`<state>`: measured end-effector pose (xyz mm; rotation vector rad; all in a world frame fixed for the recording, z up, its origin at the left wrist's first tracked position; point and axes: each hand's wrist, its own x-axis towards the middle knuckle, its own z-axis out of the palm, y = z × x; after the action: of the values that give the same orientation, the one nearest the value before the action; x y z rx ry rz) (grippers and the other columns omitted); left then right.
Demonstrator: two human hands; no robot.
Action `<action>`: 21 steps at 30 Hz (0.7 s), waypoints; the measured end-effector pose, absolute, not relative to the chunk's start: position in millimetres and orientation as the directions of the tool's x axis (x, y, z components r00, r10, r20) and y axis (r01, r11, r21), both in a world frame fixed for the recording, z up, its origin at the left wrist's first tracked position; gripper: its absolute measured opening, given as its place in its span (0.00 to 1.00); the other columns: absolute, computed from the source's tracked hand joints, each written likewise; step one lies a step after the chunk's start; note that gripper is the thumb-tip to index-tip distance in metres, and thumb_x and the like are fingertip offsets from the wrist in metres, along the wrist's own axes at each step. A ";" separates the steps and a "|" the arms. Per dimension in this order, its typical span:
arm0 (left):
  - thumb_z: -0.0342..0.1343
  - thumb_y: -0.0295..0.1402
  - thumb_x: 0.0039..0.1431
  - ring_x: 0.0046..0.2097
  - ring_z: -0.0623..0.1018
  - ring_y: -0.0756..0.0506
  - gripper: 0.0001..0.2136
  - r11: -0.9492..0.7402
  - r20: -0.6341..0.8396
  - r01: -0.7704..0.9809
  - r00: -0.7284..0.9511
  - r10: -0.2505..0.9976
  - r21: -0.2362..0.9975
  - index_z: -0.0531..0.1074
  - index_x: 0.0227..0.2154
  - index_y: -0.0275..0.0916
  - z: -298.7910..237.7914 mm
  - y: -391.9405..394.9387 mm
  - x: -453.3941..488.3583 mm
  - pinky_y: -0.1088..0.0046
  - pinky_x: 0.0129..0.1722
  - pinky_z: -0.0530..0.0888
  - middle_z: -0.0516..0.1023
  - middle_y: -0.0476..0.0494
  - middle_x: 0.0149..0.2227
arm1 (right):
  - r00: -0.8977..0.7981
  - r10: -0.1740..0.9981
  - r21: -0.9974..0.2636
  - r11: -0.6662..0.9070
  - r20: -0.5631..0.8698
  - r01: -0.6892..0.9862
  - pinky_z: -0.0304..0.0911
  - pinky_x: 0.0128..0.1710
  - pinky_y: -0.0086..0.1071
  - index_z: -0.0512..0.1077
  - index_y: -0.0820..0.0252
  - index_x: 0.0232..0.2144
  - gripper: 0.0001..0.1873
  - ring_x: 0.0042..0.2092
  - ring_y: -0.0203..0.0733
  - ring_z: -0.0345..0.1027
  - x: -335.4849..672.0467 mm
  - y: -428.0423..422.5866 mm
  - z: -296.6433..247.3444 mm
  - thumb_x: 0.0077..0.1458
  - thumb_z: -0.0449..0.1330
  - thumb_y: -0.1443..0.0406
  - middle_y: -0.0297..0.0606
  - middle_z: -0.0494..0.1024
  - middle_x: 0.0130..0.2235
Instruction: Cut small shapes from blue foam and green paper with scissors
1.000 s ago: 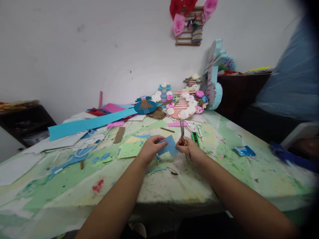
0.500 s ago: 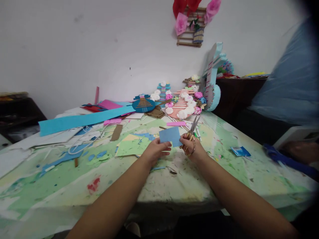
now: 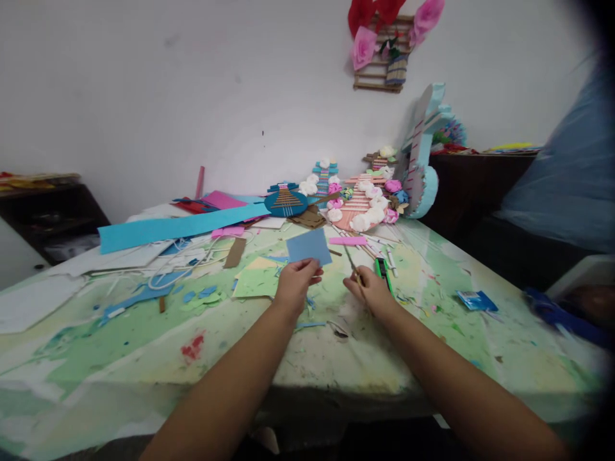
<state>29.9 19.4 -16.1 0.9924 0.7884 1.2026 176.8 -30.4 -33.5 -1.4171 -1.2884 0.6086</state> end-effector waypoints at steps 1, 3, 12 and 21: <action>0.59 0.33 0.37 0.27 0.72 0.52 0.13 0.047 0.020 -0.430 0.150 0.988 0.902 0.67 0.27 0.32 -13.8 20.6 27.2 0.75 0.28 0.69 0.70 0.47 0.24 | 0.251 0.921 -0.851 0.137 0.298 0.506 0.44 0.22 0.27 0.58 0.59 0.17 0.14 0.22 0.32 0.49 175.2 -32.4 -33.6 0.36 0.58 0.58 0.28 0.59 0.17; 0.59 0.33 0.36 0.28 0.72 0.52 0.14 0.030 0.022 -0.522 0.092 0.996 0.852 0.66 0.27 0.32 -10.2 21.6 23.8 0.75 0.29 0.69 0.70 0.48 0.24 | 0.171 0.932 -0.678 0.099 0.319 0.728 0.43 0.21 0.27 0.57 0.58 0.18 0.15 0.22 0.32 0.49 171.0 -35.5 -34.4 0.40 0.56 0.54 0.29 0.59 0.18; 0.60 0.33 0.35 0.26 0.69 0.54 0.12 0.021 0.066 -0.437 0.183 0.981 0.899 0.70 0.23 0.31 -15.2 8.2 34.5 0.76 0.29 0.66 0.70 0.48 0.24 | -0.023 0.951 -0.596 0.212 0.308 0.775 0.46 0.22 0.26 0.56 0.60 0.22 0.19 0.23 0.32 0.50 159.8 -37.6 -34.8 0.48 0.45 0.50 0.30 0.59 0.20; 0.61 0.33 0.34 0.26 0.69 0.54 0.12 0.021 0.066 -0.512 0.151 0.986 0.859 0.70 0.24 0.33 -14.6 5.1 35.5 0.77 0.28 0.65 0.70 0.49 0.25 | -0.078 0.965 -0.653 0.228 0.250 0.722 0.48 0.22 0.27 0.59 0.61 0.25 0.18 0.24 0.33 0.53 160.8 -40.4 -34.4 0.49 0.45 0.51 0.32 0.63 0.22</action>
<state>35.5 5.1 -14.6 0.8958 0.6840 1.3143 160.8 -40.4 -34.4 -1.5526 -1.8596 0.4813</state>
